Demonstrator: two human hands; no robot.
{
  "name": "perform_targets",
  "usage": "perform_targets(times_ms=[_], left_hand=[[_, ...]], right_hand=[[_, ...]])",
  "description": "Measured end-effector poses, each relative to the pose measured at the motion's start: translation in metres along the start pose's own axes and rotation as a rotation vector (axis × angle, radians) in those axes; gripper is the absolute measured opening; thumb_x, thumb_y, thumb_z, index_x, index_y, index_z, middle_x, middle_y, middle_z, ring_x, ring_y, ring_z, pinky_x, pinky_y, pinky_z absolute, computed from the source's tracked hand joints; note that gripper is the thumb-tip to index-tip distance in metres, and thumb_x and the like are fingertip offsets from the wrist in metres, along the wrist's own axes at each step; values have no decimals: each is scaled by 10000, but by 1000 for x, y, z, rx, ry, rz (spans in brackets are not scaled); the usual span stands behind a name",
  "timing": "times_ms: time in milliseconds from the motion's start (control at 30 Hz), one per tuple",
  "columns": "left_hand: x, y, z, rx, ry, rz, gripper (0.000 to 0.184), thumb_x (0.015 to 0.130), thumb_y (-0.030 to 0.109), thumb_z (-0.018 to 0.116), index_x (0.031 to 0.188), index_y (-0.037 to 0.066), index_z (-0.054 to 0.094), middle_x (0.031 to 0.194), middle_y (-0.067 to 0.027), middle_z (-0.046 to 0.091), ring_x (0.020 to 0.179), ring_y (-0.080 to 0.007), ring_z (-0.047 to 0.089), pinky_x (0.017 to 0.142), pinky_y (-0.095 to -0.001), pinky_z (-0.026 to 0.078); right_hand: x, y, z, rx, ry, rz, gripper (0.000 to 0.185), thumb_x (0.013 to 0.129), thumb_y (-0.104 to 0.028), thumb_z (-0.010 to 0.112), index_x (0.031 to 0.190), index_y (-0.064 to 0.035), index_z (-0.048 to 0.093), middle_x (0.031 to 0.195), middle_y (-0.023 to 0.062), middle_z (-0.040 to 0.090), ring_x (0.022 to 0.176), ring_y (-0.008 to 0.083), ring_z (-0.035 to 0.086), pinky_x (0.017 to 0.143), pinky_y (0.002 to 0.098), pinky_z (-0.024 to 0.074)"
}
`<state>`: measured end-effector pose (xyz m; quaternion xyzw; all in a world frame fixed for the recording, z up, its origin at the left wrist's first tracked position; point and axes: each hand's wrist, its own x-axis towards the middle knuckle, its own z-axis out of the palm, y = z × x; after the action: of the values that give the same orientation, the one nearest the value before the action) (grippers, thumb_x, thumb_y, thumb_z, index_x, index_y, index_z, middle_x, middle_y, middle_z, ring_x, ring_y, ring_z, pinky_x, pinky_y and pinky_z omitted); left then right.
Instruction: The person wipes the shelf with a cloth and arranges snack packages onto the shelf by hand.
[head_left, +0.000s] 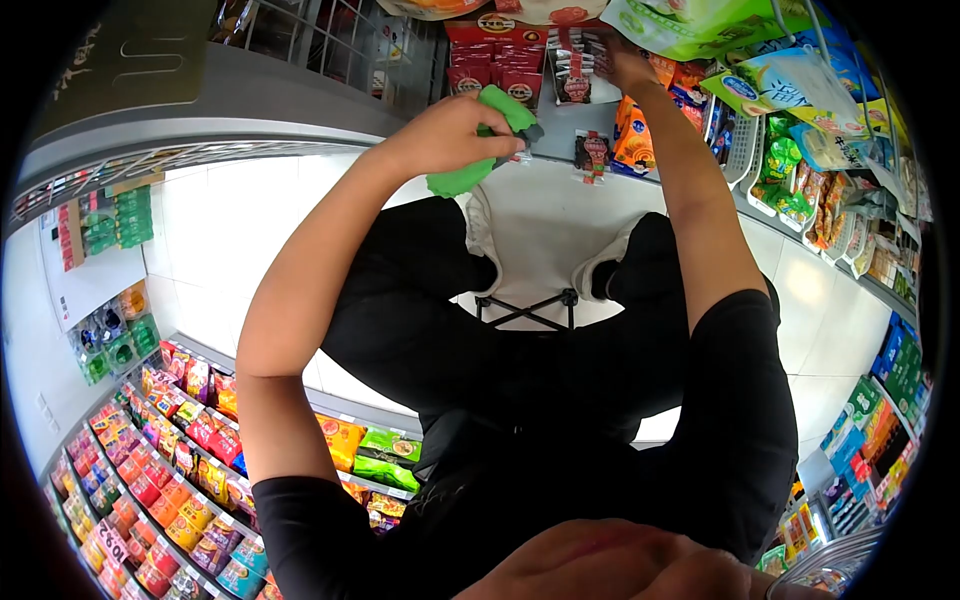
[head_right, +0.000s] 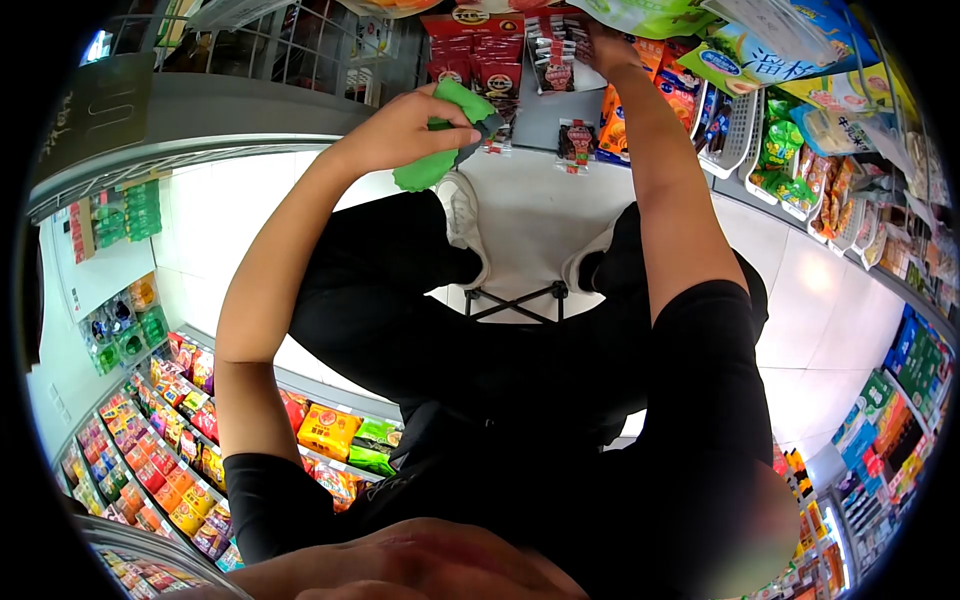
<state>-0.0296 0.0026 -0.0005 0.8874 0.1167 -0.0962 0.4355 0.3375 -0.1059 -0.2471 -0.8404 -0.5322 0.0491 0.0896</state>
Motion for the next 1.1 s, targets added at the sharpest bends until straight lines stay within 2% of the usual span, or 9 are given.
perform_targets(times_ms=[167, 267, 467, 567, 667, 867, 967, 1033, 1100], left_hand=[[1, 3, 0, -10, 2, 22, 292, 916, 324, 730, 1010, 50, 762, 962, -114, 669, 1045, -258, 574, 911, -369, 479], [1, 4, 0, 3, -3, 19, 294, 916, 328, 731, 1009, 51, 763, 961, -111, 670, 1047, -255, 571, 913, -366, 476], [1, 4, 1, 14, -17, 0, 293, 916, 329, 730, 1010, 54, 766, 965, -110, 673, 1044, -253, 567, 909, -363, 473], [1, 2, 2, 1, -2, 17, 292, 915, 327, 730, 1012, 53, 766, 971, -111, 674, 1039, -255, 567, 906, -364, 474], [2, 1, 1, -2, 2, 22, 292, 915, 325, 730, 1013, 51, 765, 980, -113, 674, 1034, -258, 571, 904, -366, 476], [3, 1, 1, 10, 2, 39, 297, 912, 328, 729, 1016, 52, 765, 971, -123, 681, 1041, -266, 581, 907, -369, 480], [4, 2, 1, 27, -13, 37, 298, 910, 331, 727, 1015, 55, 766, 954, -127, 688, 1045, -268, 584, 908, -370, 482], [4, 0, 1, 33, -13, 43, 296, 910, 332, 726, 1013, 57, 767, 943, -127, 691, 1044, -269, 586, 909, -371, 482], [4, 0, 1, 34, -17, 31, 299, 909, 331, 726, 1013, 53, 765, 956, -131, 691, 1047, -271, 586, 914, -372, 482]], right_hand=[[-4, 5, 0, -22, -108, -14, 642, 757, -269, 822, 1319, -149, 536, 1136, 196, 698, 1016, 392, 691, 829, 501, 579], [-14, -12, -23, -62, -151, 25, 570, 763, -270, 814, 1264, -138, 578, 1049, 171, 729, 998, 373, 704, 805, 497, 584], [-12, -27, -24, -265, -124, 110, 428, 801, -320, 770, 1182, -154, 663, 1065, 144, 742, 1025, 323, 715, 891, 482, 554], [-8, -19, -6, -290, 16, 59, 582, 814, -402, 772, 1341, -257, 571, 1044, 131, 730, 969, 321, 709, 893, 505, 521], [-7, -17, -9, -192, -26, 94, 206, 840, -185, 649, 1007, -126, 755, 1020, 139, 756, 1011, 326, 723, 901, 467, 550], [-12, -33, -20, -221, -66, 204, 171, 834, -184, 648, 922, -111, 774, 984, 136, 760, 946, 324, 738, 834, 459, 577], [-7, -21, -1, -217, -63, 218, 504, 807, -332, 766, 1256, -188, 589, 962, 131, 740, 920, 352, 716, 789, 487, 578], [-11, -17, 8, -198, 223, 79, 546, 787, -349, 788, 1256, -184, 562, 967, 140, 737, 930, 363, 713, 785, 497, 578], [-11, -18, 10, -157, 290, 46, 591, 770, -369, 805, 1263, -183, 538, 973, 147, 735, 939, 372, 709, 780, 504, 579]])
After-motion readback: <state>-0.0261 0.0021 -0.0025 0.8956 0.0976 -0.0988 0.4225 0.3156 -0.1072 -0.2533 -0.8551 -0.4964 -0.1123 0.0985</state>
